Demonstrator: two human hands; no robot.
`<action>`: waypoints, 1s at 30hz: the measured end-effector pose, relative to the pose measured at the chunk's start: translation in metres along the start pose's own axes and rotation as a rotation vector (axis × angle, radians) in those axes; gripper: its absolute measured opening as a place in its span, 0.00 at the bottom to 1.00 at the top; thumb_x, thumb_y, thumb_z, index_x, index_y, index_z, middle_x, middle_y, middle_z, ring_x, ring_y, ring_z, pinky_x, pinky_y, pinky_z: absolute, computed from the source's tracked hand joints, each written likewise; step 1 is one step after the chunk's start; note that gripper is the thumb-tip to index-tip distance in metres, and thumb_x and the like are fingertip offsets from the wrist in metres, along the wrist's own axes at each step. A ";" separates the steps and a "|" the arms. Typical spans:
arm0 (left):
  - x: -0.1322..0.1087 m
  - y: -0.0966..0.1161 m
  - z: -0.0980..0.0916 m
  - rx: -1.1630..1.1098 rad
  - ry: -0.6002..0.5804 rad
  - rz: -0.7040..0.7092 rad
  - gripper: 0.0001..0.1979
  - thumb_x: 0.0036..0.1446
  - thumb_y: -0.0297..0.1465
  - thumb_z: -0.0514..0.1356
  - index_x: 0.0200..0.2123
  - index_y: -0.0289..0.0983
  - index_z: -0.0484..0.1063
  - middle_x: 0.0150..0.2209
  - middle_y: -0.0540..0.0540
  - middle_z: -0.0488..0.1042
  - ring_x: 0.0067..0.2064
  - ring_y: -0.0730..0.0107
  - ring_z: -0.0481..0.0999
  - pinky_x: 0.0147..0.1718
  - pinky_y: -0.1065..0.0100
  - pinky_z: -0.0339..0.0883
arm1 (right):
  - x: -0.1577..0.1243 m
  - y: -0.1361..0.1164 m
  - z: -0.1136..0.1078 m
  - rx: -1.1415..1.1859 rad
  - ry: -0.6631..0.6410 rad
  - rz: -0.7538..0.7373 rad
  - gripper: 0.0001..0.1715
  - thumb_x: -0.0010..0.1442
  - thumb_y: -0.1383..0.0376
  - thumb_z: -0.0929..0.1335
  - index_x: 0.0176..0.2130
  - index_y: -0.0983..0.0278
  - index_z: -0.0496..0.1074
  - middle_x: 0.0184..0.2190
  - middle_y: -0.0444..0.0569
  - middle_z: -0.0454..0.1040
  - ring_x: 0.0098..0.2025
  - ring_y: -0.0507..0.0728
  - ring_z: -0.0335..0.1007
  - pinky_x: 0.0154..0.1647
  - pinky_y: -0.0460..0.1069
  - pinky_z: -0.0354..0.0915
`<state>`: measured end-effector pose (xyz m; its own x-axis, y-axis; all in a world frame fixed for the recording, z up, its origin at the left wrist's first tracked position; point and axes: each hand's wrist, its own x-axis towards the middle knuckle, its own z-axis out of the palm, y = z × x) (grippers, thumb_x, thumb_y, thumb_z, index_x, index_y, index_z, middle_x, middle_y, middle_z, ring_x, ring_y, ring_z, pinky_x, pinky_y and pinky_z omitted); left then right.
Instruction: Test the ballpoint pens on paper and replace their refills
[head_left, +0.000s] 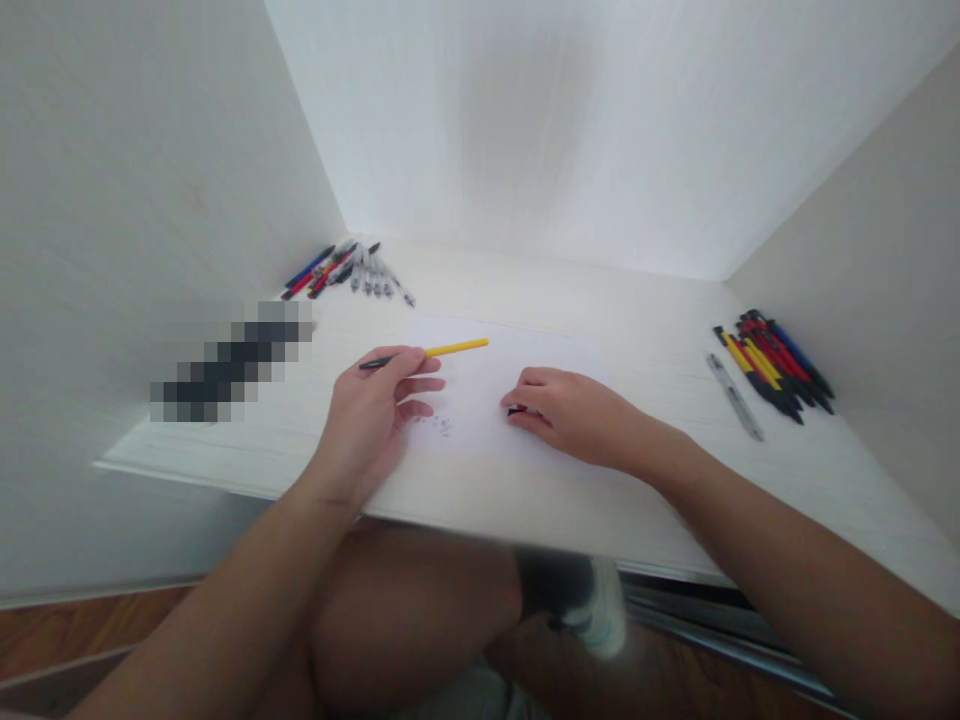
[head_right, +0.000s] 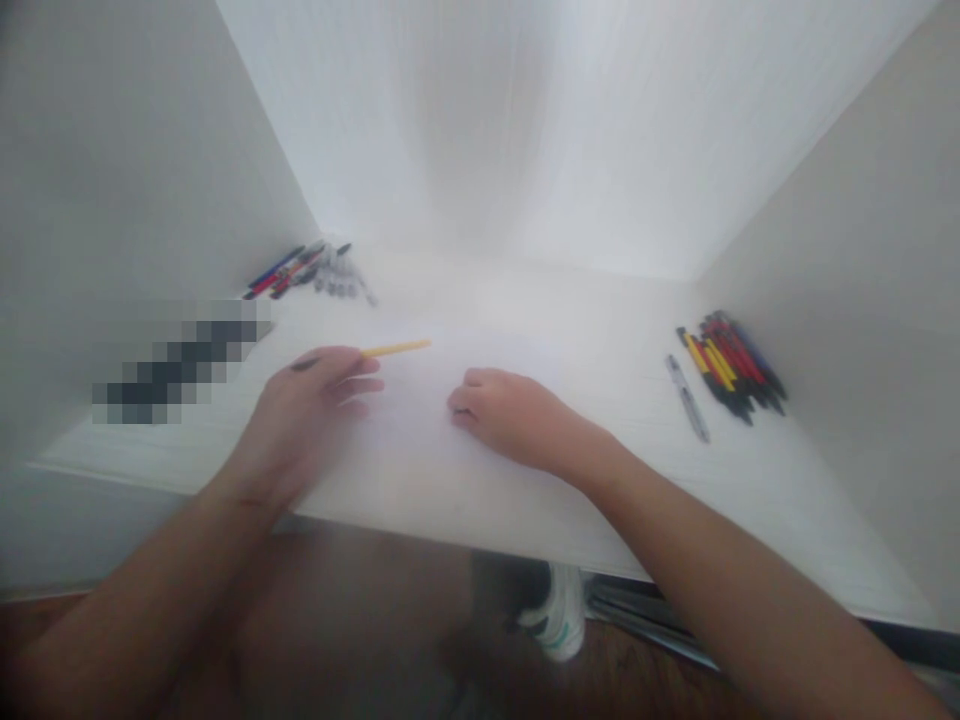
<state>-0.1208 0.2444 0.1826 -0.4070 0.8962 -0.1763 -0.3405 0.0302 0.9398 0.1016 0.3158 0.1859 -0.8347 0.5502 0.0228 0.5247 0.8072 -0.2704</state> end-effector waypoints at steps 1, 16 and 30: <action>-0.001 -0.001 0.001 0.021 -0.002 0.014 0.14 0.49 0.34 0.73 0.36 0.37 0.74 0.36 0.46 0.81 0.34 0.68 0.80 0.24 0.73 0.66 | 0.000 0.000 -0.001 -0.036 0.006 0.022 0.15 0.72 0.68 0.64 0.46 0.66 0.80 0.43 0.56 0.77 0.43 0.60 0.73 0.44 0.53 0.64; -0.006 -0.013 0.000 0.257 -0.146 0.124 0.12 0.53 0.35 0.73 0.39 0.38 0.79 0.36 0.44 0.83 0.30 0.69 0.80 0.25 0.73 0.70 | 0.012 0.032 0.000 0.925 0.643 0.377 0.10 0.58 0.68 0.72 0.42 0.66 0.78 0.31 0.48 0.79 0.33 0.55 0.78 0.44 0.54 0.75; -0.007 -0.015 0.002 0.350 -0.179 0.121 0.11 0.56 0.34 0.72 0.40 0.36 0.80 0.35 0.44 0.84 0.28 0.71 0.80 0.25 0.74 0.70 | 0.015 0.020 0.002 1.550 0.654 0.354 0.21 0.43 0.62 0.84 0.37 0.66 0.81 0.36 0.49 0.82 0.38 0.54 0.81 0.52 0.53 0.77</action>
<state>-0.1107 0.2386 0.1705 -0.2623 0.9644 -0.0333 0.0222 0.0406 0.9989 0.0990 0.3396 0.1790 -0.3147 0.9491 0.0138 -0.3129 -0.0900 -0.9455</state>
